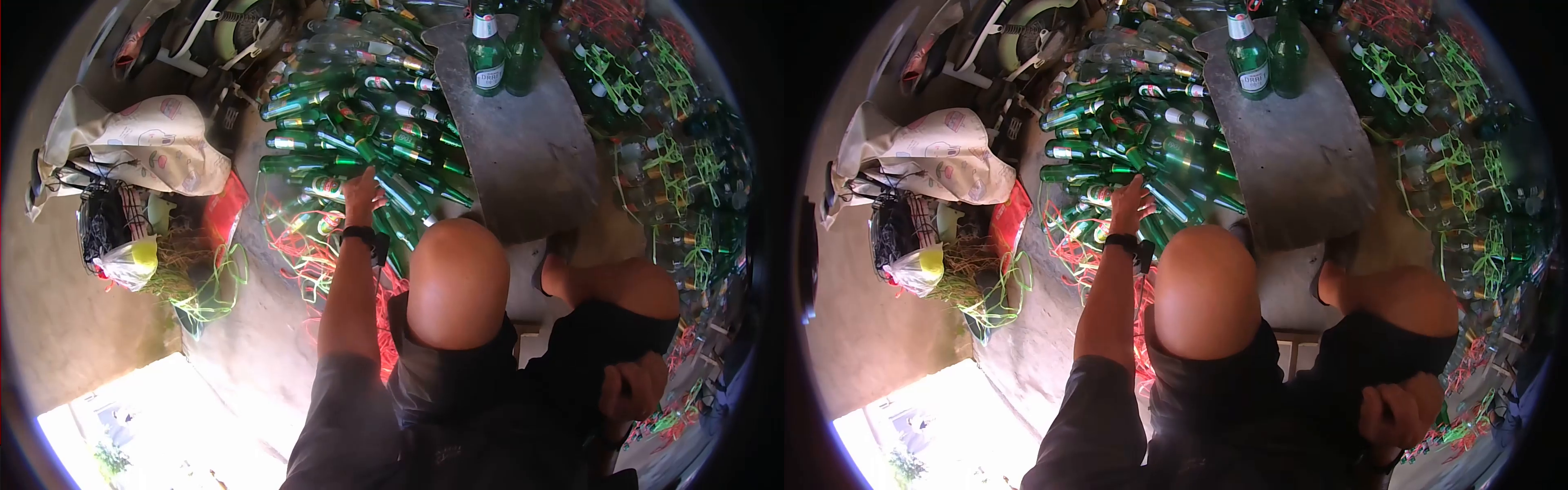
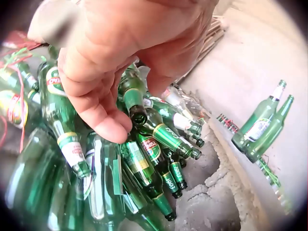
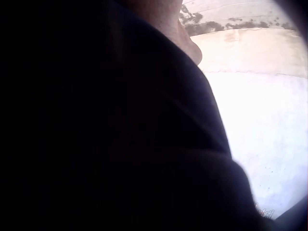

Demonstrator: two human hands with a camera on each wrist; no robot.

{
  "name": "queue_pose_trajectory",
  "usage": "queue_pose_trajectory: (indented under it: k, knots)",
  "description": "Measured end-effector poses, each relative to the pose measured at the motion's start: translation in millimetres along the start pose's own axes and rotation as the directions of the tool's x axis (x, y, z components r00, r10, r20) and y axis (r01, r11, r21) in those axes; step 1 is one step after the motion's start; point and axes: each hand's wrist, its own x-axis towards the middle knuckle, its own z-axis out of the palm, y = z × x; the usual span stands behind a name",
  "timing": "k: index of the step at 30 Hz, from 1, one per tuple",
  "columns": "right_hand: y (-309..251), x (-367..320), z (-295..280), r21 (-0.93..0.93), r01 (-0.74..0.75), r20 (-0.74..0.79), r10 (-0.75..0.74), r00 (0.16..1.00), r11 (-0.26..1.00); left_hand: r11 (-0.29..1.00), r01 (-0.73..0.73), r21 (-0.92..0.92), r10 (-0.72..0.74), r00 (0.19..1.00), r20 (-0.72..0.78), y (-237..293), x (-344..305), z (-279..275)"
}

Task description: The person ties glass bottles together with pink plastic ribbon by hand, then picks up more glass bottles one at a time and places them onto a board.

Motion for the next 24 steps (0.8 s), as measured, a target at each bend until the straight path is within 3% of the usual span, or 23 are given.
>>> queue_pose_trajectory:
  k: [2,6,7,10,11,15,18,20,21,22,24]
  knots:
    - [1,-2,-1,0.013,-0.007,0.021,0.007,1.0,1.0,0.993,0.068,-0.098,-0.066,0.998,0.021,-2,8,7]
    - [7,-4,-1,0.042,-0.028,0.043,0.026,0.999,0.999,0.953,0.071,-0.295,-0.056,0.997,0.059,-1,27,16]
    - [6,-4,-3,0.044,-0.025,0.046,0.023,0.999,0.999,0.937,0.021,-0.348,-0.022,1.0,0.002,-1,28,21]
    - [4,0,-1,0.008,-0.076,0.059,0.076,0.995,0.997,0.94,0.01,-0.34,0.018,0.997,0.078,2,36,22]
    - [3,0,1,0.001,-0.063,0.023,0.063,0.998,0.998,0.948,0.073,-0.309,-0.056,0.996,0.064,3,40,23]
    - [12,-15,2,0.048,-0.035,-0.007,0.035,0.999,0.998,0.949,0.082,-0.306,-0.062,0.995,0.072,-3,48,29]
    - [14,-14,3,0.133,-0.003,-0.019,0.006,1.0,0.991,0.961,0.006,-0.277,-0.015,0.999,-0.03,3,48,35]
    - [7,-3,-1,0.127,-0.036,0.001,0.036,0.999,0.991,0.957,-0.109,-0.267,0.108,0.994,-0.022,0,50,29]
    - [3,2,-2,0.141,-0.063,0.028,0.06,0.998,0.988,0.955,-0.15,-0.255,0.132,0.988,-0.086,4,46,31]
    - [-1,6,-3,0.134,-0.069,0.02,0.067,0.998,0.989,0.959,-0.167,-0.229,0.162,0.986,-0.04,5,46,22]
    - [-7,10,-3,0.071,-0.086,0.041,0.083,0.996,0.994,0.954,-0.114,-0.279,0.083,0.989,-0.12,11,50,18]
